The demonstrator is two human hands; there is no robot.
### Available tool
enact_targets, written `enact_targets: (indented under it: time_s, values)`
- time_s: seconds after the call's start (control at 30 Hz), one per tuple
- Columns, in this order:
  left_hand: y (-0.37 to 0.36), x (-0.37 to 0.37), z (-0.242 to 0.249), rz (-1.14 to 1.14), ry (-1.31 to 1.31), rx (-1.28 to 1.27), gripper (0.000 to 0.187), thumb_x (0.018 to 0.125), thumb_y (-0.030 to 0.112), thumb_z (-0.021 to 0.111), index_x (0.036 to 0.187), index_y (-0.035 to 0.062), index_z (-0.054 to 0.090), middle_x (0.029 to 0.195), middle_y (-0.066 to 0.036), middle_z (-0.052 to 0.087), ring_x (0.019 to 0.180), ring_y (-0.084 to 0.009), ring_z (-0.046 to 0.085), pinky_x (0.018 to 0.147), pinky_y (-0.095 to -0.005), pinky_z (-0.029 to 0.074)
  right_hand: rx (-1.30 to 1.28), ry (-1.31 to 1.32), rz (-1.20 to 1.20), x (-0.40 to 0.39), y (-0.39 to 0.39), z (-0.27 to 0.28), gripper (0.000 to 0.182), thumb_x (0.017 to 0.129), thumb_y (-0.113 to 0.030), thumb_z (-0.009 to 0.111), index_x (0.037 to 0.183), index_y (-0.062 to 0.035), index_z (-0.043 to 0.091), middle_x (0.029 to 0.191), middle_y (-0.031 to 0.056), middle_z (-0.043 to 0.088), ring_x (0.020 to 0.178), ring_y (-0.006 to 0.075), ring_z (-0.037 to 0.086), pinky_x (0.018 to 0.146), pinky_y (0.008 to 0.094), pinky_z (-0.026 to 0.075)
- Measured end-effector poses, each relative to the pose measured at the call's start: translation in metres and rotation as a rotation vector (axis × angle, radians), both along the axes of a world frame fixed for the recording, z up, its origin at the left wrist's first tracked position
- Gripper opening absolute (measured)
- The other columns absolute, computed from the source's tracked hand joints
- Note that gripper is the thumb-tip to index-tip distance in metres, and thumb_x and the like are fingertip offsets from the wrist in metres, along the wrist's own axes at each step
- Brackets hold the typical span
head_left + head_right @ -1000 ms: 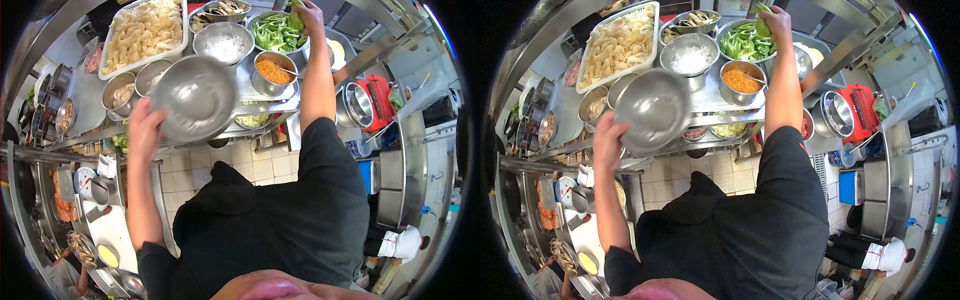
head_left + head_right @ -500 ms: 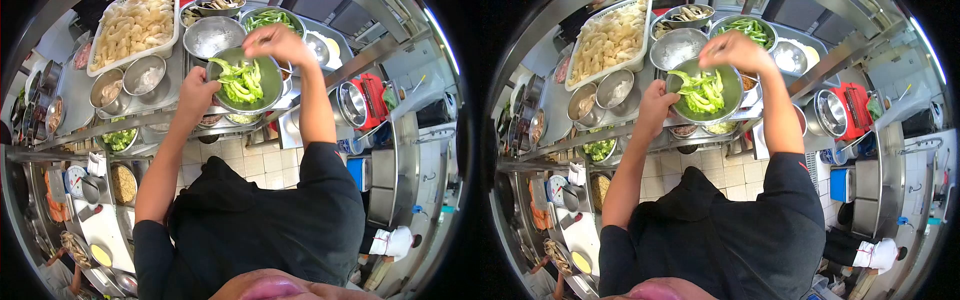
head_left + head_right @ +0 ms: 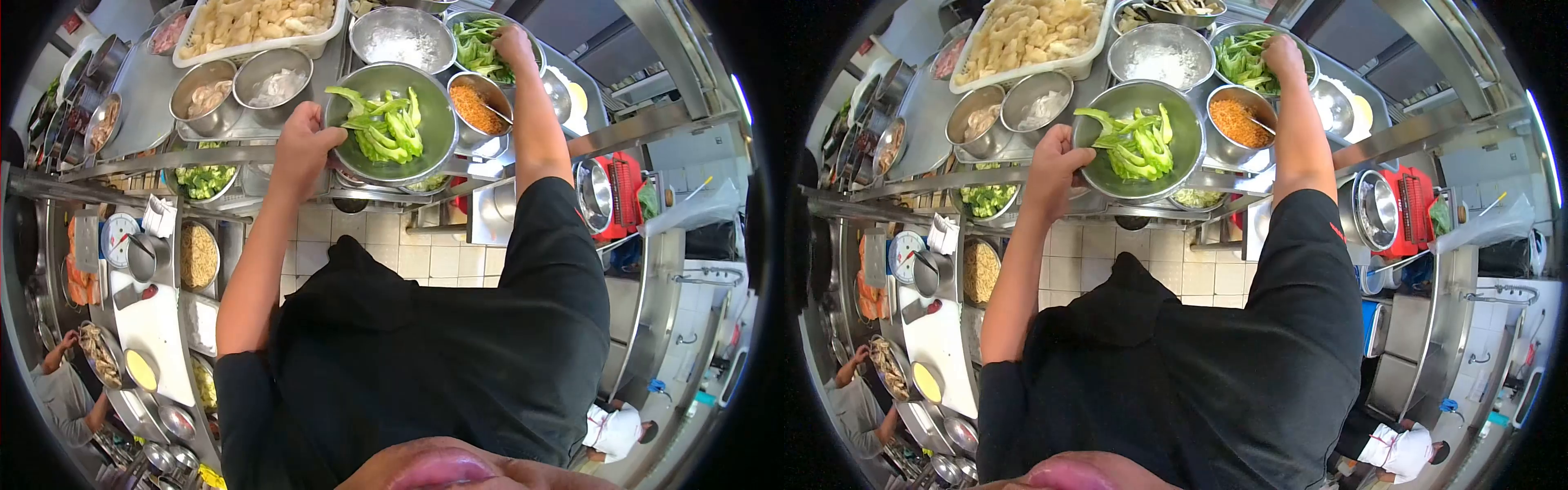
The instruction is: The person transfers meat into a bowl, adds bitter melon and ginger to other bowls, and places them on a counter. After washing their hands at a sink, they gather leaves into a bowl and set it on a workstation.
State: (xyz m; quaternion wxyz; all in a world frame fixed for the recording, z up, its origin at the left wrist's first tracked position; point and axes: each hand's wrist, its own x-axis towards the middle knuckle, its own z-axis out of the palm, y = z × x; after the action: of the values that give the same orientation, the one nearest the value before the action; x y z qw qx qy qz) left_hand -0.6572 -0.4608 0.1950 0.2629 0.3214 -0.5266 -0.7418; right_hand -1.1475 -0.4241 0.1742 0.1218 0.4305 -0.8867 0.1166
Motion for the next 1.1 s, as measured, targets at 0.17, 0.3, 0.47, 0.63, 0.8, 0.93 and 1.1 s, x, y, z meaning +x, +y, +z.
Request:
enact_targets:
  time_s: [0.17,0.3,0.47,0.63,0.8,0.93,1.1]
  values:
    - [-0.001,0.014,0.002,-0.004,-0.068,-0.007,0.019,0.078,0.005,0.059,0.094,0.0062,0.049,0.082,-0.001,0.057,0.065,-0.0083,0.057,0.054,-0.0241,0.050,-0.308,0.062,-0.016,-0.015,0.005,0.016,0.024,0.073,-0.020,0.065,0.095,-0.0129,0.072,0.092,0.0169,0.068,0.086,0.0310,0.066,0.081,0.0380,0.051]
    - [-0.001,0.013,-0.006,-0.016,-0.047,-0.008,0.018,0.079,0.006,0.059,0.094,0.0063,0.049,0.082,-0.001,0.057,0.065,-0.0081,0.058,0.054,-0.0244,0.051,-0.432,-0.104,0.080,-0.012,0.014,0.036,0.028,0.072,-0.027,0.072,0.097,-0.0135,0.072,0.088,0.0149,0.069,0.083,0.0272,0.067,0.078,0.0344,0.051]
    - [-0.001,0.013,-0.014,-0.030,-0.033,-0.013,0.019,0.079,0.005,0.059,0.094,0.0064,0.049,0.081,-0.001,0.058,0.064,-0.0084,0.059,0.052,-0.0242,0.051,-0.539,-0.282,0.025,-0.009,0.014,0.032,0.028,0.075,-0.017,0.072,0.101,-0.0094,0.071,0.077,0.0056,0.067,0.069,0.0120,0.061,0.066,0.0252,0.049]
    - [0.005,0.010,-0.010,-0.016,0.014,0.011,0.018,0.076,0.003,0.060,0.088,0.0055,0.046,0.078,-0.003,0.056,0.061,-0.0091,0.056,0.047,-0.0244,0.047,-0.841,-0.532,0.119,-0.023,0.014,0.020,0.027,0.069,-0.011,0.076,0.095,-0.0053,0.072,0.076,0.0055,0.066,0.061,0.0103,0.058,0.059,0.0242,0.047]
    - [0.007,0.006,-0.017,-0.019,0.017,-0.010,0.018,0.075,0.002,0.059,0.087,0.0042,0.046,0.076,-0.004,0.055,0.059,-0.0098,0.055,0.046,-0.0248,0.048,-1.205,-0.871,0.229,-0.006,0.011,0.035,0.027,0.073,0.002,0.071,0.099,0.0048,0.065,0.088,0.0113,0.066,0.073,0.0155,0.062,0.066,0.0237,0.051]
    - [0.006,0.008,-0.017,-0.019,-0.025,-0.043,0.018,0.075,0.001,0.059,0.087,0.0036,0.045,0.075,-0.003,0.055,0.058,-0.0098,0.055,0.046,-0.0248,0.048,-1.299,-1.238,0.560,0.065,0.017,0.076,0.029,0.077,0.001,0.068,0.105,0.0078,0.061,0.099,0.0146,0.064,0.086,0.0184,0.062,0.076,0.0239,0.051]
    - [0.010,0.010,-0.027,0.046,0.055,-0.021,0.019,0.074,0.001,0.060,0.088,0.0034,0.046,0.076,-0.003,0.054,0.057,-0.0096,0.055,0.046,-0.0253,0.047,-0.624,-0.769,0.682,0.235,0.058,0.091,0.026,0.077,-0.004,0.067,0.103,-0.0044,0.067,0.107,0.0060,0.066,0.099,0.0150,0.060,0.089,0.0297,0.047]
